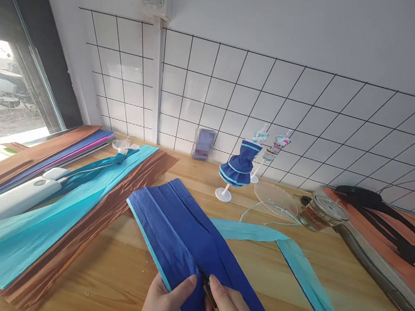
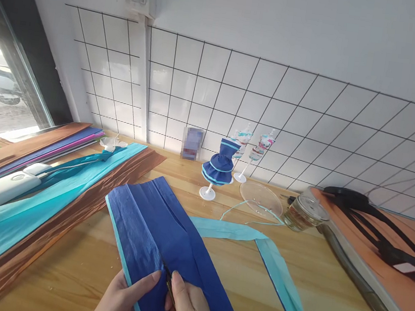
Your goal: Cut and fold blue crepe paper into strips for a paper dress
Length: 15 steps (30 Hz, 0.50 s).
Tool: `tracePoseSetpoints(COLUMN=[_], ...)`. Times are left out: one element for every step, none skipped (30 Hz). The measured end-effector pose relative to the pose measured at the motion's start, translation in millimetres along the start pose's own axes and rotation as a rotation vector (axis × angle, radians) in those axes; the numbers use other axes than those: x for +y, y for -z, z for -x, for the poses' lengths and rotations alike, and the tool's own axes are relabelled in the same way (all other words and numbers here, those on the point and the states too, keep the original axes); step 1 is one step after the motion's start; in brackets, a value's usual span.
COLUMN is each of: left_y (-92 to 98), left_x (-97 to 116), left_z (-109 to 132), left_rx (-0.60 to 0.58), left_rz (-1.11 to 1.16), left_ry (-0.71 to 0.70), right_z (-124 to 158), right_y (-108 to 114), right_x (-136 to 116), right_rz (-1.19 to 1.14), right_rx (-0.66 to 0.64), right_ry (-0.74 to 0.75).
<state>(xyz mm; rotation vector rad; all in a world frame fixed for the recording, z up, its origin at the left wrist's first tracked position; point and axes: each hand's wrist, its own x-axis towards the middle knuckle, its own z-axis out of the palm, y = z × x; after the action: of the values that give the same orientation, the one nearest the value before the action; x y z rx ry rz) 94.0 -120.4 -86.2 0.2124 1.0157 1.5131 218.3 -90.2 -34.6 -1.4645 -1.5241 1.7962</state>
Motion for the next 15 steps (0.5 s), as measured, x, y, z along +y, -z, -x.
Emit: tracePoseSetpoints(left_y=[0.2, 0.4, 0.6, 0.7, 0.8, 0.9, 1.0, 1.1, 1.3, 1.4, 1.6, 1.7, 1.7, 1.8, 1.9], left_x=[-0.2, -0.4, -0.7, -1.0, -1.3, -1.6, -1.9, -2.2, -2.6, -3.0, -3.4, -3.9, -4.3, -4.7, -4.9], left_z=[-0.1, -0.1, -0.1, -0.2, -0.3, -0.4, -0.6, -0.8, -1.1, -1.4, -1.7, -2.1, -2.4, -2.7, -3.0], left_rx=[-0.002, -0.002, -0.001, 0.002, 0.005, 0.006, 0.006, 0.004, 0.002, 0.001, 0.003, 0.007, 0.011, 0.015, 0.019], left_rz=[-0.004, -0.007, -0.008, -0.008, -0.007, -0.004, -0.002, 0.000, 0.001, 0.002, 0.004, 0.005, 0.005, 0.003, 0.000], left_ry=[0.005, 0.008, 0.008, 0.006, 0.002, -0.001, -0.004, -0.007, -0.009, -0.012, -0.016, -0.020, -0.023, -0.025, -0.025], right_z=[-0.6, -1.2, -1.6, -1.8, -1.9, -1.8, -1.6, -1.3, -0.8, -0.3, 0.3, 0.7, 1.1, 1.3, 1.4], right_y=[-0.6, -1.2, -1.8, -2.5, -3.0, -3.5, -3.8, -3.9, -3.8, -3.5, -3.0, -2.3, -1.7, -1.0, -0.5], right_x=[-0.2, -0.2, -0.1, 0.1, 0.1, 0.0, -0.2, -0.5, -0.9, -1.1, -1.2, -1.1, -0.8, -0.2, 0.4], right_rz=[-0.007, -0.013, -0.019, -0.026, -0.030, -0.028, -0.022, -0.014, -0.006, 0.002, 0.010, 0.019, 0.030, 0.042, 0.052], right_rx=[0.009, 0.020, 0.031, 0.039, 0.044, 0.046, 0.045, 0.043, 0.042, 0.045, 0.050, 0.056, 0.061, 0.065, 0.067], right_ry=[-0.026, -0.042, -0.052, -0.057, -0.057, -0.053, -0.047, -0.042, -0.038, -0.033, -0.028, -0.018, -0.004, 0.010, 0.021])
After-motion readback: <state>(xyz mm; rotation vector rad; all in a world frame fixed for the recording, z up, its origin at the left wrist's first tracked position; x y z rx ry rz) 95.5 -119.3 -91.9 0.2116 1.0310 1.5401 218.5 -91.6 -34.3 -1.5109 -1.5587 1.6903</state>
